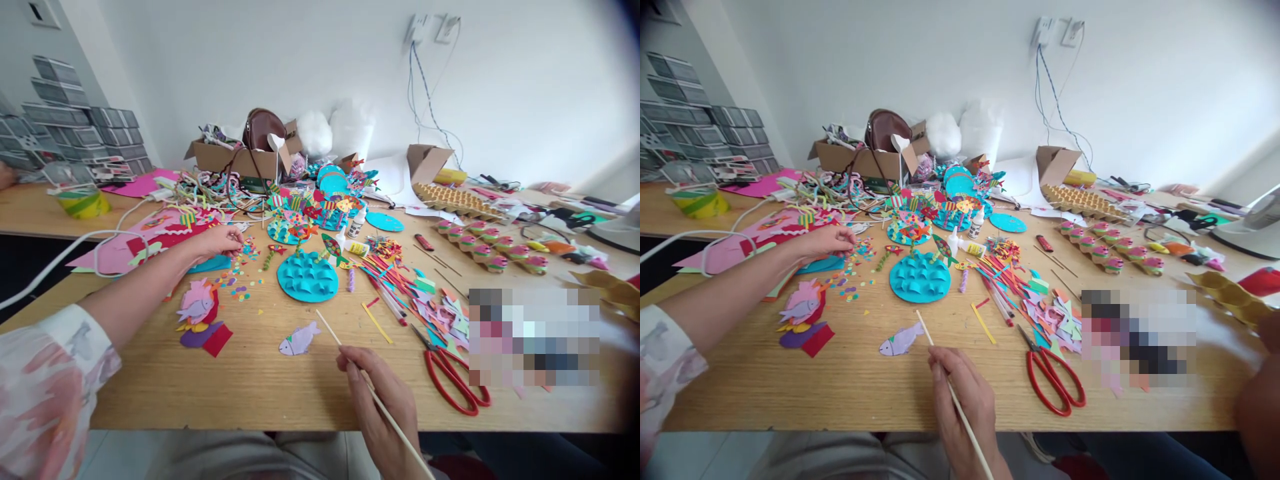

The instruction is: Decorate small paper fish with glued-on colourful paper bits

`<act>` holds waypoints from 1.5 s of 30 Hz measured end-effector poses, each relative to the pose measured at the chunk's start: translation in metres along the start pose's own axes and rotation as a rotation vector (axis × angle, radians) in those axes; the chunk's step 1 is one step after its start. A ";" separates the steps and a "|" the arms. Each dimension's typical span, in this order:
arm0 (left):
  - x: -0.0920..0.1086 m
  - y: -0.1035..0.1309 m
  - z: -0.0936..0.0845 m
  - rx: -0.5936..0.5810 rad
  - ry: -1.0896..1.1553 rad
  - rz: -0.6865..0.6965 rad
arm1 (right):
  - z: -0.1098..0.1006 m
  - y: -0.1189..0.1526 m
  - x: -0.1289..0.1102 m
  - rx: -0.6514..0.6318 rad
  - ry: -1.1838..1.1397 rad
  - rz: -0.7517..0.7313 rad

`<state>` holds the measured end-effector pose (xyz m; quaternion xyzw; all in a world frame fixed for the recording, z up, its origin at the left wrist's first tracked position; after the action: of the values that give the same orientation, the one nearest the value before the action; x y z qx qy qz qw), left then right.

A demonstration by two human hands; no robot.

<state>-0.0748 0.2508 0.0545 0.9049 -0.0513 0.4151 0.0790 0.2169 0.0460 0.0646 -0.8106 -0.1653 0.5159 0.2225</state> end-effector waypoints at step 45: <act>0.092 0.090 0.114 -0.148 0.603 0.106 | 0.050 -0.062 -0.015 0.063 0.058 -0.091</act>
<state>0.0553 0.1386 0.0596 0.7287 -0.1026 0.6635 0.1347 0.1628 0.1011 0.0903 -0.8095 -0.1792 0.4863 0.2760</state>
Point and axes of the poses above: each hand's wrist, its own y-axis away from the middle knuckle, its own z-axis out of the palm, x = y × z, the point moved 9 cm from there along -y, towards the middle knuckle, and after that the axes turned 1 degree about z, right-handed, at the moved point
